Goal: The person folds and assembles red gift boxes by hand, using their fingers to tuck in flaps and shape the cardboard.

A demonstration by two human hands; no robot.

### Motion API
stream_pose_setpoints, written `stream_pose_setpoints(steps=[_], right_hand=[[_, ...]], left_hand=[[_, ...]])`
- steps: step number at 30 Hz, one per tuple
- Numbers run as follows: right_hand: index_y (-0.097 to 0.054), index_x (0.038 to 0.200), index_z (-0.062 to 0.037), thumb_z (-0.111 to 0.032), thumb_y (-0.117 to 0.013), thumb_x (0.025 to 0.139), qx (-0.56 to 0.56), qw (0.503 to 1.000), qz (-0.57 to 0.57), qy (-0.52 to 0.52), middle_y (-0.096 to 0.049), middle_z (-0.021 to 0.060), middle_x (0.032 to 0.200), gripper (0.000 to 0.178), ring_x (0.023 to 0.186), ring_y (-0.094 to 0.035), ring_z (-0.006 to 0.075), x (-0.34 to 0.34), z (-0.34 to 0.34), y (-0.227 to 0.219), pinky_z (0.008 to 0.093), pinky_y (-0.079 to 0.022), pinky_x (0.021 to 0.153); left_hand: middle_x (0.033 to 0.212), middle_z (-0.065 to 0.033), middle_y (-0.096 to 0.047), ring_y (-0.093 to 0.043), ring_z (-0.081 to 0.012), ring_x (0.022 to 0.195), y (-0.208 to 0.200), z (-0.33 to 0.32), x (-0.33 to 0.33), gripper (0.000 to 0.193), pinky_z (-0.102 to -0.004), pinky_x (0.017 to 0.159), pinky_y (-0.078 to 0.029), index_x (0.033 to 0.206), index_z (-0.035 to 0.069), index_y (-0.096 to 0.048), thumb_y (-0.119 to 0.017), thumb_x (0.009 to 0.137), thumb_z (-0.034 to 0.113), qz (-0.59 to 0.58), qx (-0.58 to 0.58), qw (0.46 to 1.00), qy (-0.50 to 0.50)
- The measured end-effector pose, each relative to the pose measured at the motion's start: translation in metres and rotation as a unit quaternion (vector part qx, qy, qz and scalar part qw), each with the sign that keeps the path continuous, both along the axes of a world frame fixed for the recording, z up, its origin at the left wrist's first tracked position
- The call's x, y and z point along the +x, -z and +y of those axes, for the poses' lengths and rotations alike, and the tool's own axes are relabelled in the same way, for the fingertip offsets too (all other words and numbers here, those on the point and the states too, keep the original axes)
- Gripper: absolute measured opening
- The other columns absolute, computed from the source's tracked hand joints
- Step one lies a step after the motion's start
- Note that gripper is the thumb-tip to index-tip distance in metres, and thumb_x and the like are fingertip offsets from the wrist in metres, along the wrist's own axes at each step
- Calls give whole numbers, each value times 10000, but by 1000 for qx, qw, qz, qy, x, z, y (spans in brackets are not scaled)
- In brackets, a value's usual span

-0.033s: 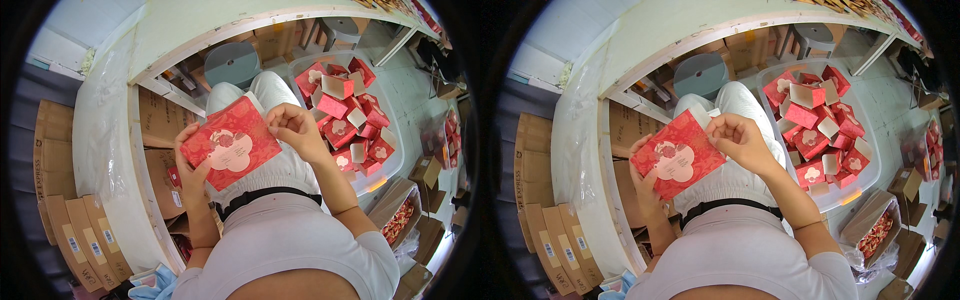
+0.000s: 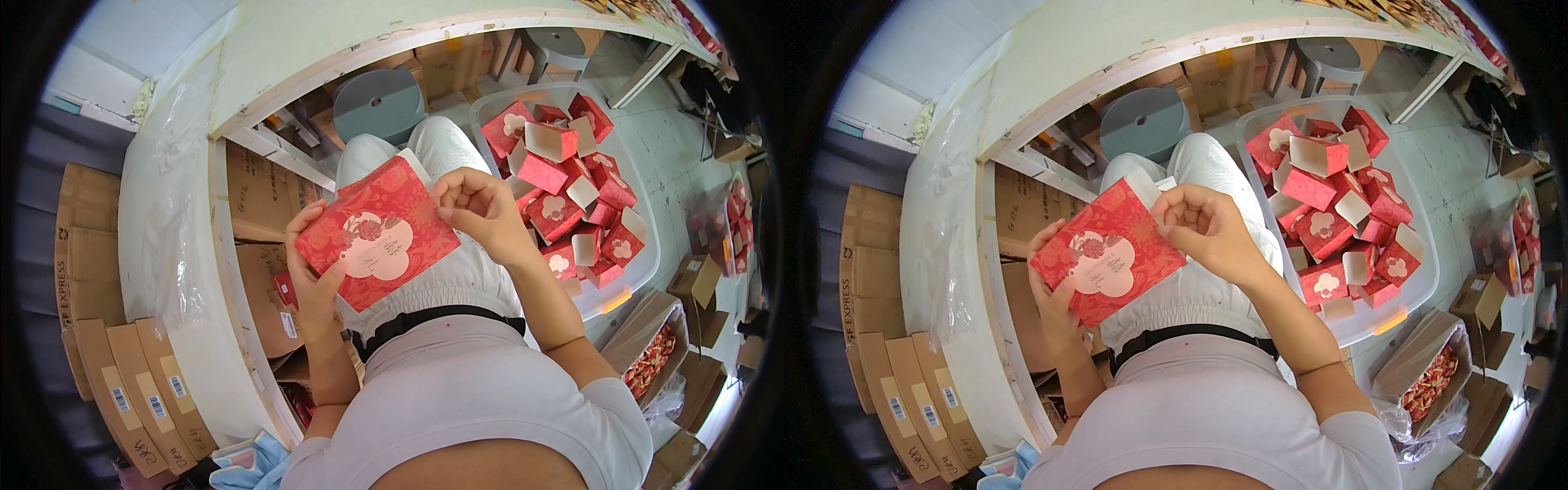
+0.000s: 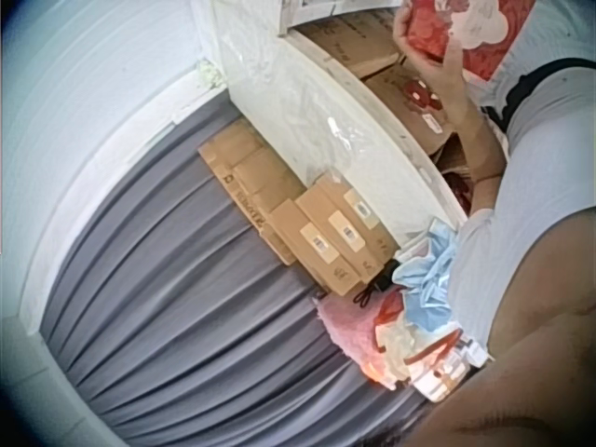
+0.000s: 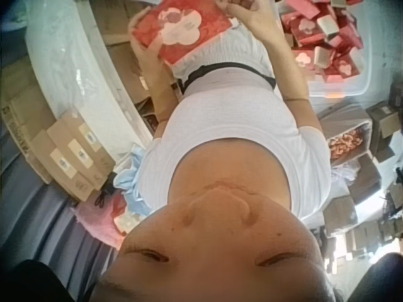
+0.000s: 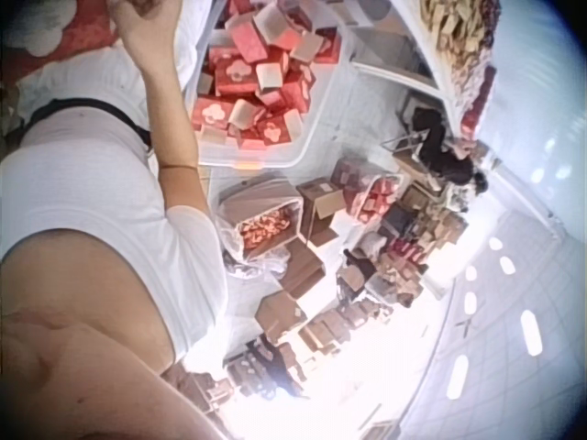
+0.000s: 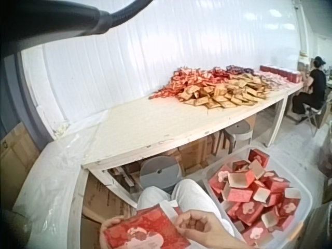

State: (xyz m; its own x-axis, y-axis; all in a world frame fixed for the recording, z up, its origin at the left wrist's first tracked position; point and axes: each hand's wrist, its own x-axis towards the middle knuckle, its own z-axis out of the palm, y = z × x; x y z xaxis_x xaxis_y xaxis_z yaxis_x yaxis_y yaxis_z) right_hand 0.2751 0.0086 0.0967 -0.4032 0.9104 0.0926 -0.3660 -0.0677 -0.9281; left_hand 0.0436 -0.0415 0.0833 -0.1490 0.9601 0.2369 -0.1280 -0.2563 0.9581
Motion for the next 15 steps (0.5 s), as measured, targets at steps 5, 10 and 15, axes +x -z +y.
stream_pose_setpoints(steps=[5,10,15], right_hand=[[-568,909,0,47,-546,787,-18,1000,-5,14,-521,-33,730,133,644,-469,15,-5,-1,7,167,-349,557],[-557,868,-6,51,-531,767,-28,999,-9,43,-424,-66,661,118,570,-382,-1,-7,-2,9,165,-310,518],[-551,845,0,39,-498,743,-10,999,-28,39,-416,-51,648,121,571,-383,21,-8,-3,14,185,-315,510]], left_hand=[[1272,-152,-399,-403,-226,1183,0,0,2,677,-353,1005,-320,1201,-7,-415,-702,624,197,25,6,1000,-1],[1271,-148,-400,-406,-238,1180,3,0,3,640,-364,1011,-309,1183,6,-431,-681,611,145,67,40,997,-1],[1268,-148,-408,-406,-248,1181,4,0,3,631,-367,1011,-307,1178,22,-438,-668,600,125,114,72,991,-19]])
